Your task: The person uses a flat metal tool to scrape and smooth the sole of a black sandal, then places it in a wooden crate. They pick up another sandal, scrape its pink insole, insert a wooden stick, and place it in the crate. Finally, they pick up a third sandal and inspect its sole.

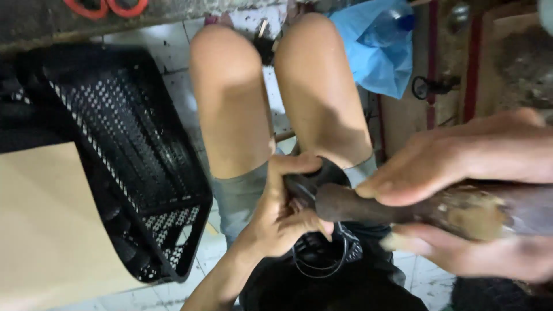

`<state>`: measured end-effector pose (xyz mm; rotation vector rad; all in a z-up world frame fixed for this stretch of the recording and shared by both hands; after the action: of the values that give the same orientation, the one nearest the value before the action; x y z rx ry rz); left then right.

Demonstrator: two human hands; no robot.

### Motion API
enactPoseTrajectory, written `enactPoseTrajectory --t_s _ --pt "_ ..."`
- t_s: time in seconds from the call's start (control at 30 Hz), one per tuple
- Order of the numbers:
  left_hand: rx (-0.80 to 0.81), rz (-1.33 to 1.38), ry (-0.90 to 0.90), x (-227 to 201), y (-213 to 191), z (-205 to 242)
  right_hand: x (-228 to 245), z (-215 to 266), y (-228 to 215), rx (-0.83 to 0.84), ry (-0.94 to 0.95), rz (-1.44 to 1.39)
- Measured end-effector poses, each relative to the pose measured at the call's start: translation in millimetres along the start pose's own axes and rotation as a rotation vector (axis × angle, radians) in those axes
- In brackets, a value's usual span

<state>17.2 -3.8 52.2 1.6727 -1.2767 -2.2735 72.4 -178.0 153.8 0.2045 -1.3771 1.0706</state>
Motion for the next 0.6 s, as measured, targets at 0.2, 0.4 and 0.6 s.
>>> enactPoseTrajectory --t_s 0.2,0.4,0.6 --pt "0.191 -0.255 0.131 -26.4 21.5 16.2 33.4 -40.7 -17.2 0.487 0.667 -0.019" --pt "0.135 -0.363 0.142 -40.6 30.0 38.2 2.8 26.8 -9.7 0.241 -0.264 -0.118" --pt "0.133 -0.449 0.187 -42.6 37.7 47.1 57.4 -11.2 28.8 1.034 1.053 -0.391"
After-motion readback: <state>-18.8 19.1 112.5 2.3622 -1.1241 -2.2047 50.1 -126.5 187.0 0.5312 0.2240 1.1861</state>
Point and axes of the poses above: each hand's wrist, its own z-axis away from the middle knuckle, its own y-axis out of the palm, x = y × z, the point moved 3 cm from there along -z, towards the middle knuckle, and after that the axes turned 10 degrees about x, right-handed, at the moved point
